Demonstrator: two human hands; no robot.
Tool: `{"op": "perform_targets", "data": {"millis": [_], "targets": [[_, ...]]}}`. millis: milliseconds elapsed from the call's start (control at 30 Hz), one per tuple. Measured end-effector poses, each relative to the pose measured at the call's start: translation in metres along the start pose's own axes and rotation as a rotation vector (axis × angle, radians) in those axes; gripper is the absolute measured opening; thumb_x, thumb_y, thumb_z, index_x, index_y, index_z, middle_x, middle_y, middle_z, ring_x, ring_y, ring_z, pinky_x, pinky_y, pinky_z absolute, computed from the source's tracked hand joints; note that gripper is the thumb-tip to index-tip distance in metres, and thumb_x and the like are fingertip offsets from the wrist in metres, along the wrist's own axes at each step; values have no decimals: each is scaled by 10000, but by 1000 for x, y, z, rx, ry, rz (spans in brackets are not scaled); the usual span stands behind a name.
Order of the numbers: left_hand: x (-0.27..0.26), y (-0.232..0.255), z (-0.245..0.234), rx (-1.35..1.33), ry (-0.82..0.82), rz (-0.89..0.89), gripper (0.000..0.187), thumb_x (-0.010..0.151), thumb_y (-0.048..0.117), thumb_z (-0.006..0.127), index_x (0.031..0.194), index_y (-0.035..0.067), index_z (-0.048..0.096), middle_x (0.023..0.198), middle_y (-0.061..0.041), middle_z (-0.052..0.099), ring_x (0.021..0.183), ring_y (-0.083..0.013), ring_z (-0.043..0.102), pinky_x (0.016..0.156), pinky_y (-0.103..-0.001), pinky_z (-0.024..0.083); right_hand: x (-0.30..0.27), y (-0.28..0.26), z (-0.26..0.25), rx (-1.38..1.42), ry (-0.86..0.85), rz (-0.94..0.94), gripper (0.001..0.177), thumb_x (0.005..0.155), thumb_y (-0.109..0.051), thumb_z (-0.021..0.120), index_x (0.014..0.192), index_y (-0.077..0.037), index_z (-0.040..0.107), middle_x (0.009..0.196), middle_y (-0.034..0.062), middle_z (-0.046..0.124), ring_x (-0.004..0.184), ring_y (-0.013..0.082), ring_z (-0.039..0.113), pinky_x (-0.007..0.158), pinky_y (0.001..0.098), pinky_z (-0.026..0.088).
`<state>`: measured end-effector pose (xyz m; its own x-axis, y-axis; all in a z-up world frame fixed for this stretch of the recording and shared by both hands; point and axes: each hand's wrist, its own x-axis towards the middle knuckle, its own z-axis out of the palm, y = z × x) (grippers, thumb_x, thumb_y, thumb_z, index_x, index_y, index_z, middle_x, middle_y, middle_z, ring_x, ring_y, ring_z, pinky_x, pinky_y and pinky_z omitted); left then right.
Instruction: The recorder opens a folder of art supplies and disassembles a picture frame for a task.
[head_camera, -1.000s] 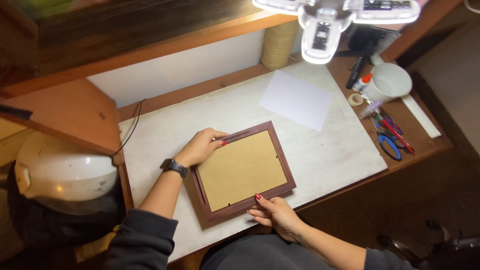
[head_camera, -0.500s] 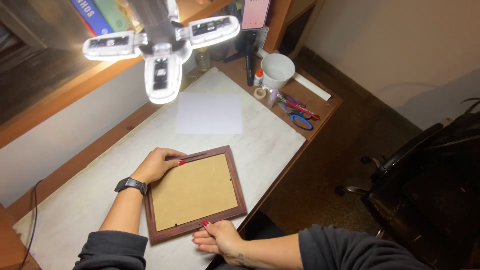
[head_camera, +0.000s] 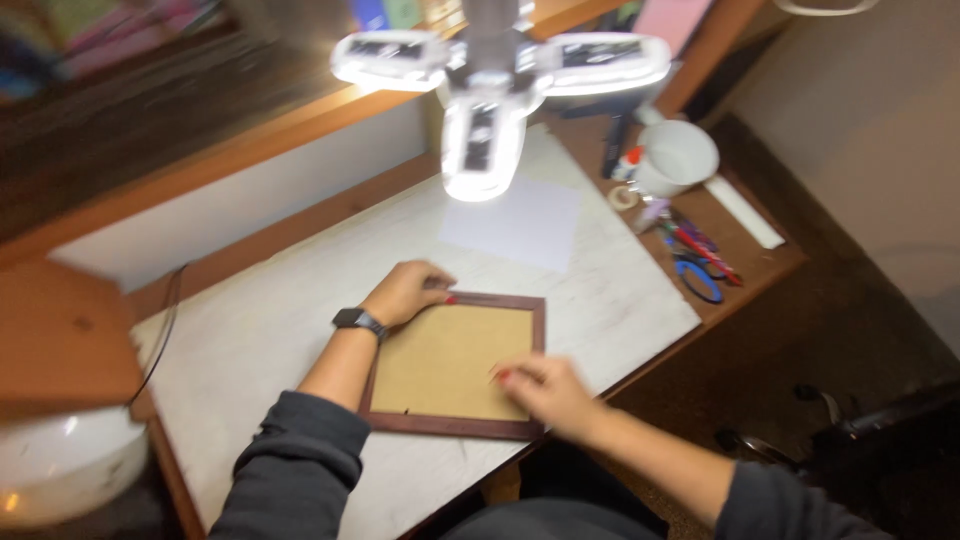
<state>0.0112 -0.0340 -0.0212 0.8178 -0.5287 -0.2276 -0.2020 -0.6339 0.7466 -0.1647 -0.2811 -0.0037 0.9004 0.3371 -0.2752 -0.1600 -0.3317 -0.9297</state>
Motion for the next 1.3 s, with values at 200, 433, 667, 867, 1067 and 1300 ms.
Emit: {"op": "perform_targets", "data": {"millis": [200,433,667,867,1067,1300], "targets": [[-112,57,37,-143,805,141,442,887,100,772,1301,16,641,1361,-162,622,1301,-307,575,1109,-364,462,60,-21,-65,-418,235,-273,275,924,-171,673,1166,-66,749,1148,108,773,982,196,764,812,310,629],[-181,56,199,-1008,1191,-434,791,971,120,557,1610,71,94,1701,-143,114,1557,-289,200,1233,-442,228,104,-22,-42,-404,-7,-239,420,982,-168,593,1384,-46,593,1329,129,691,1210,244,667,986,349,528],[-153,27,186,-1004,1270,-236,831,948,-4,548,1624,27,66,1718,-209,48,1591,-309,126,1276,-420,155,85,11,-17,-28,25,15,443,954,-118,591,1386,-22,597,1305,124,709,1149,190,677,980,326,535],[-162,-9,133,-254,1229,-483,601,896,129,707,1436,-17,489,1441,-217,521,1288,-309,576,1096,-399,490,88,-18,-2,-397,124,-58,492,900,-207,684,1349,-20,607,1077,164,724,917,248,707,799,367,584],[-151,-10,115,292,1053,-700,563,1002,351,635,1383,-37,491,1249,-209,618,1163,-371,612,953,-449,516,114,-39,22,-874,63,-160,558,1005,-421,537,1387,-17,479,713,197,708,698,419,688,635,513,529],[-150,-2,101,177,993,-617,569,963,227,629,1421,-70,466,1216,-214,582,1053,-365,632,848,-436,536,108,-32,22,-890,80,-152,600,989,-377,514,1435,13,420,670,227,698,635,440,677,608,534,526]]}}
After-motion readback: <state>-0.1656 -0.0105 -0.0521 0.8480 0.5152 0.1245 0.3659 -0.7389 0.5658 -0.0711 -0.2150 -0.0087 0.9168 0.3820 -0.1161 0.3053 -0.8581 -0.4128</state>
